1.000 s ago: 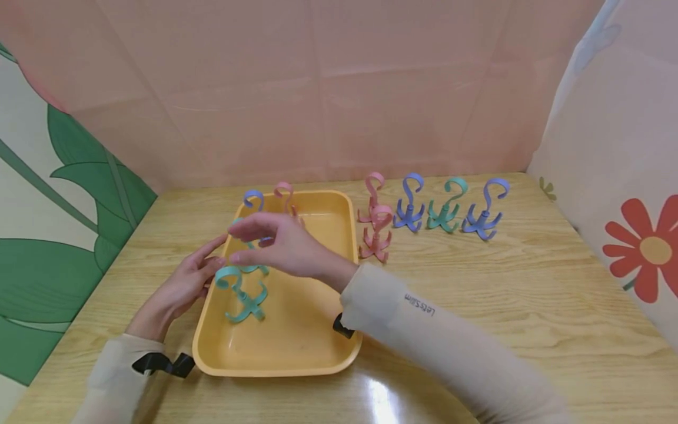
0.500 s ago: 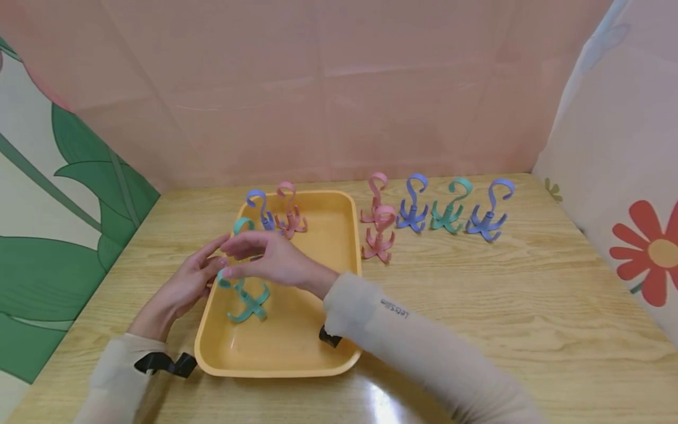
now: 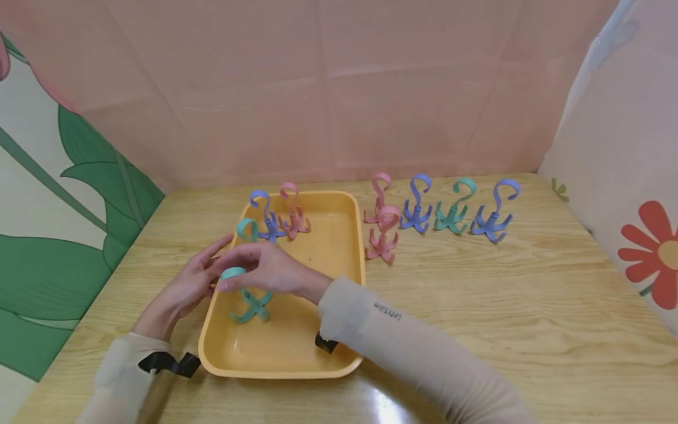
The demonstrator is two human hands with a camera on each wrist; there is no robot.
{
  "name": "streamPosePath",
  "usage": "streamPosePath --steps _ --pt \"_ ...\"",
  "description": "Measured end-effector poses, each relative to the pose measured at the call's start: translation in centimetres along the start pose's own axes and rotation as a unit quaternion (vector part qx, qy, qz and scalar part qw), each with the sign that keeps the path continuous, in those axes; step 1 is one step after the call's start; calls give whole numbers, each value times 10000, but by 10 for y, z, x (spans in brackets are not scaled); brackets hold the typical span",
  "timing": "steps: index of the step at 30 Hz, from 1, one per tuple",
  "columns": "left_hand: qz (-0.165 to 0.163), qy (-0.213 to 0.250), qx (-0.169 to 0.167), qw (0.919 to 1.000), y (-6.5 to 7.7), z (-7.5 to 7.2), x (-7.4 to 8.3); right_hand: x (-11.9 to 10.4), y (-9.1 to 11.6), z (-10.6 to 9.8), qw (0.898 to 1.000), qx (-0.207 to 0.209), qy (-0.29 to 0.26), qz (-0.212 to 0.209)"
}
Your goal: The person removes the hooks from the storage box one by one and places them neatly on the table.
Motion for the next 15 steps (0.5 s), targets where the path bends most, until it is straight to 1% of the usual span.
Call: streamPosePath --steps 3,8,15 --pt "-46 -12 -3 10000 0 1 0 3 0 2 9999 -101 -18 15" --pt "-84 -79 18 9999 0 -1 -1 6 0 4 9999 -132 38 27" --pt "-83 -78 30 9999 0 -1 -1 8 1 4 9996 -43 289 -38"
Point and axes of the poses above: each hand's wrist, its own y-axis away from the middle knuckle, its own z-axis out of the palm, x = y × z, the point moved 9 cm from there along -y, towards the middle knuckle, and after that the axes turned 7 degrees about x, right-handed, at the moved point
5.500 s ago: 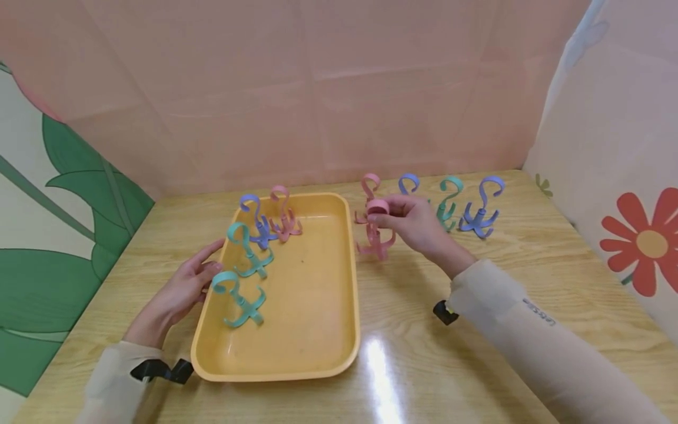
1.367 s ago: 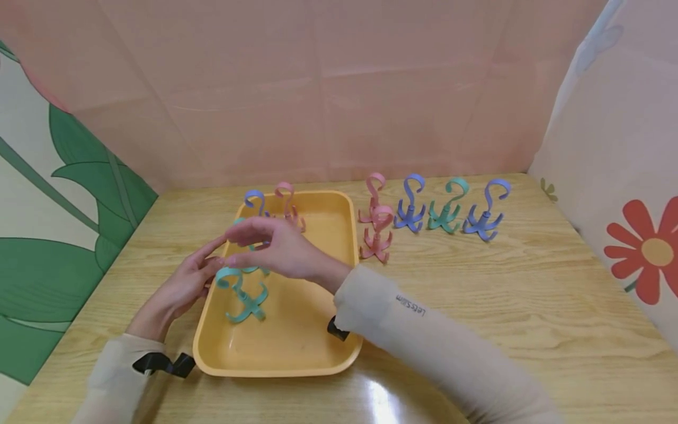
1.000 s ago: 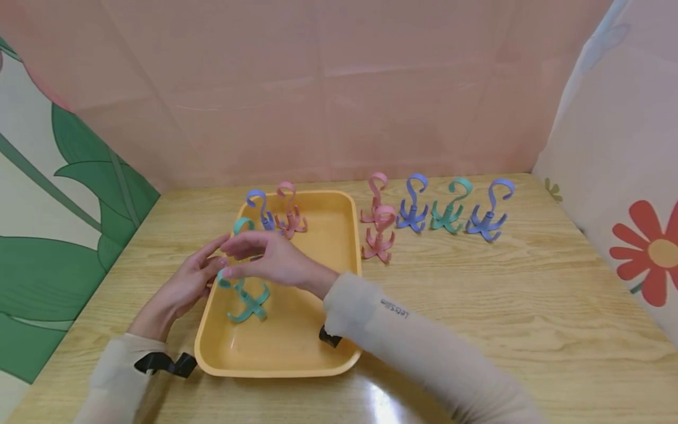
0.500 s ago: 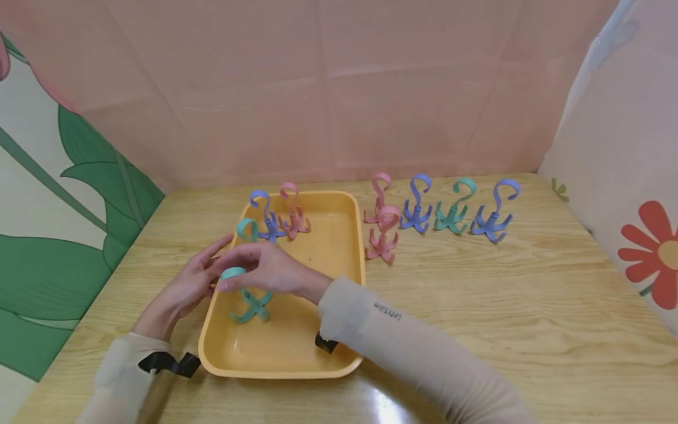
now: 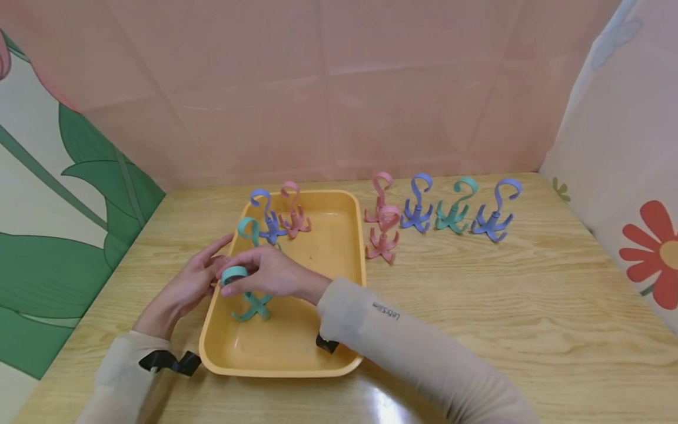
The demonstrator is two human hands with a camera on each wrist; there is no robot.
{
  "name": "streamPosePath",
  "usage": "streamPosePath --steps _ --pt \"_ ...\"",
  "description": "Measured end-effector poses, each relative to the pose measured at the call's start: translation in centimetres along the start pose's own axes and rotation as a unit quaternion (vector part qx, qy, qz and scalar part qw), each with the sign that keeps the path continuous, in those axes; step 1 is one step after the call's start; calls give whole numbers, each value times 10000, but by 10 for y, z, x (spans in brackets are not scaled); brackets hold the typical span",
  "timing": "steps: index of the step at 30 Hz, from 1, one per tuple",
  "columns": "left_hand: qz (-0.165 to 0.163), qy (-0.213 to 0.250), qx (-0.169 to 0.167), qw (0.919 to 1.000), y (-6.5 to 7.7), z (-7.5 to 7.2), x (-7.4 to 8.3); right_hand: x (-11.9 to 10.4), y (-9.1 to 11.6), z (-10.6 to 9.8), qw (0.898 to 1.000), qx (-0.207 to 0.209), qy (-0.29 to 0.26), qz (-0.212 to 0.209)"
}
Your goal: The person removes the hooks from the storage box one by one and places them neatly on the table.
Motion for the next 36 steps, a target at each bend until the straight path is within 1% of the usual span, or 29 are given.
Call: streamPosePath --steps 4,9,20,25,32,36 --pt "-22 -20 82 10000 -1 -1 0 0 1 1 10000 -6 27 26" --pt "-39 -49 153 9999 -1 -2 0 0 1 2 9999 -60 -106 95" --pt "-18 -72 126 9999 -1 0 1 0 1 2 9999 -132 -46 43" --pt "-41 -54 132 9999 -1 0 1 2 1 2 9997 -215 -89 124" --pt "-36 -74 109 9999 0 0 1 2 2 1 9998 -167 25 145" --pt "-33 -68 102 9999 1 0 1 0 2 1 9998 -162 0 127"
Point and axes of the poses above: each hand's wrist, its own y-axis away from the middle knuckle, its own z-axis out of the palm, x = y × z, the point moved 9 cm from there along -y, towards the middle knuckle, and after that the axes turned 7 degrees about x, right-handed, at the moved point
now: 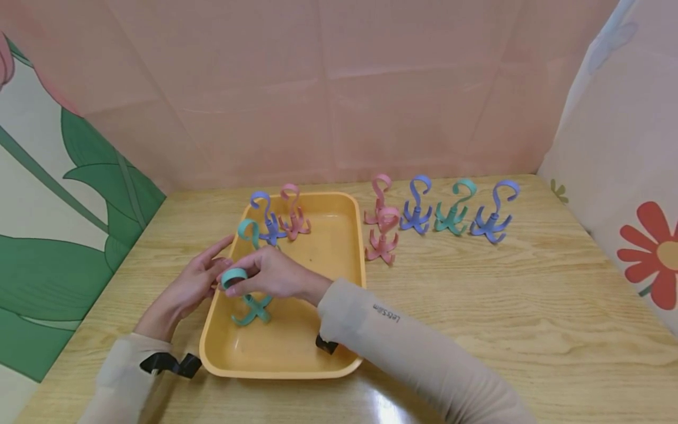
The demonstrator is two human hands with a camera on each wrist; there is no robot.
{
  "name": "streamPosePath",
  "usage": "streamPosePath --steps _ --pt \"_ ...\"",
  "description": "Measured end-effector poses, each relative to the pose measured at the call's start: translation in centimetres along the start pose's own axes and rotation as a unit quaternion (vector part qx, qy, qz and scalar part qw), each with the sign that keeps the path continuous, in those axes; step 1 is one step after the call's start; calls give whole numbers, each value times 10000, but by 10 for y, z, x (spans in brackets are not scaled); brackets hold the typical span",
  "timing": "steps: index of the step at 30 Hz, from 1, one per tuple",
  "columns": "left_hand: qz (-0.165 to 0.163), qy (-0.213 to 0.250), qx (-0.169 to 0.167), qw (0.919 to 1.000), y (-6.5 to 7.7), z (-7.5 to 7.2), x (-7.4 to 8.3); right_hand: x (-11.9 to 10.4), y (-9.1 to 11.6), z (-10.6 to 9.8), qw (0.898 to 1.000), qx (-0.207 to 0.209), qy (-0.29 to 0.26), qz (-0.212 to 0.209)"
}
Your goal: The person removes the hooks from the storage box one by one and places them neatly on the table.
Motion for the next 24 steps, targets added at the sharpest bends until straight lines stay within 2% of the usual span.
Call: streamPosePath --steps 16,24 --pt "5 33 21 10000 0 0 -1 -20 6 -8 9995 148 159 -227" --pt "-11 30 37 10000 1 0 0 -33 20 -23 9983 434 341 -199"
Point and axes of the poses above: each hand's wrist, its own y-axis away from the middle knuckle, its own z-axis out of the palm, x = y × z, the point moved 9 cm from there along -y, towards the middle knuckle, and after that the axes turned 7 degrees about x, right-handed, at the moved point
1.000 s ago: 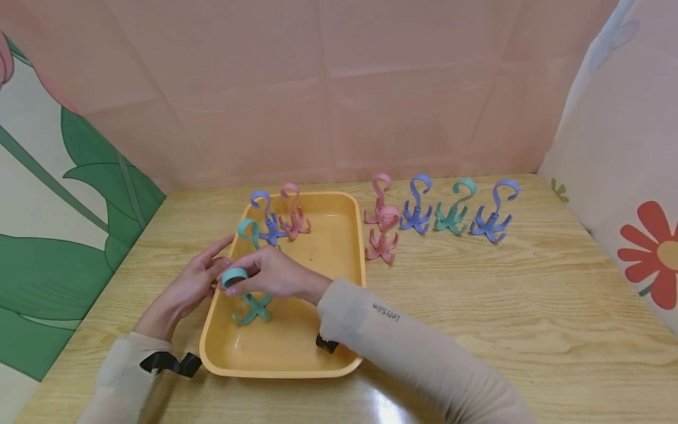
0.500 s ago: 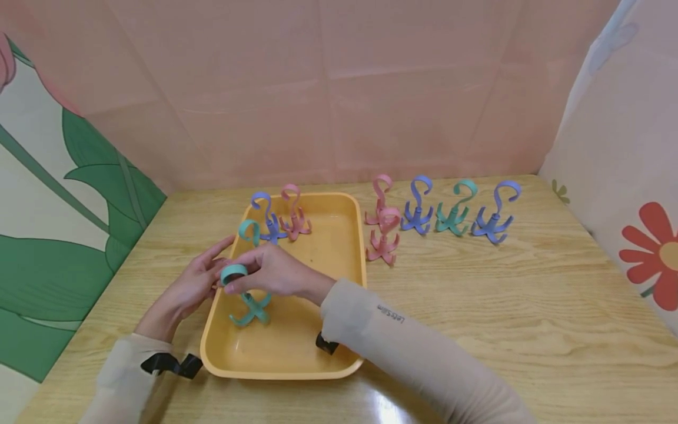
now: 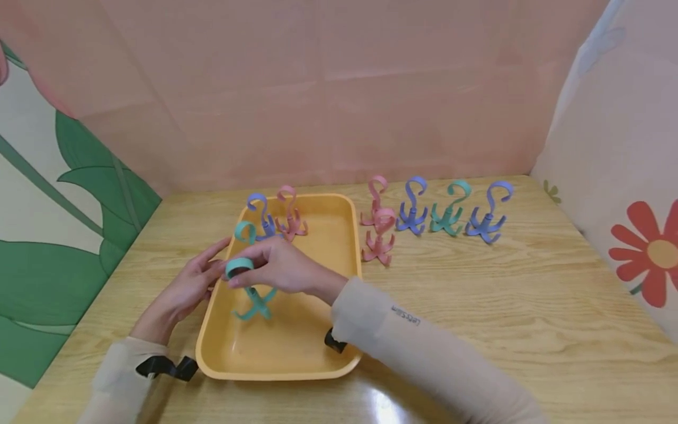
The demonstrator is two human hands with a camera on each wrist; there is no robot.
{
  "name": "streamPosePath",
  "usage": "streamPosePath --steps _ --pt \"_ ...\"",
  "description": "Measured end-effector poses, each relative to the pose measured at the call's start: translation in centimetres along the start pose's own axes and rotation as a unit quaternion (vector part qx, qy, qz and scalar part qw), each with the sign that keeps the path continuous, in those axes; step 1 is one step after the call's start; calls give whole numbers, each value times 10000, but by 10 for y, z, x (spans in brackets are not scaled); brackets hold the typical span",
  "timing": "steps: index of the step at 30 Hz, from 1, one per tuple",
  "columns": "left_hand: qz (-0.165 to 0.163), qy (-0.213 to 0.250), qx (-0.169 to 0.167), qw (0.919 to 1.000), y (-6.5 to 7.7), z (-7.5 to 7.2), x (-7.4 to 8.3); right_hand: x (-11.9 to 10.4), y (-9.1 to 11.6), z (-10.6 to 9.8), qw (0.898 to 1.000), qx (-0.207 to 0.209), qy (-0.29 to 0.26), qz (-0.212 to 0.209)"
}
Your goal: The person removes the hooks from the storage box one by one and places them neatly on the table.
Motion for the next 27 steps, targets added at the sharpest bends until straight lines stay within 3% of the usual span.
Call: streamPosePath --steps 17,27 --pt "112 43 5 9999 2 1 1 -33 25 -37 9986 319 -210 -377" --pt "135 -5 -77 9999 2 0 2 -45 49 -65 9979 627 38 -187"
Point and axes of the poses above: each hand's wrist, its own y-axis away from the middle knuckle, its own z-axis out of the palm, x = y × z, the point moved 9 cm from there along -y, towards the middle knuckle, and after that the axes turned 7 degrees about x, right-handed, at the moved point
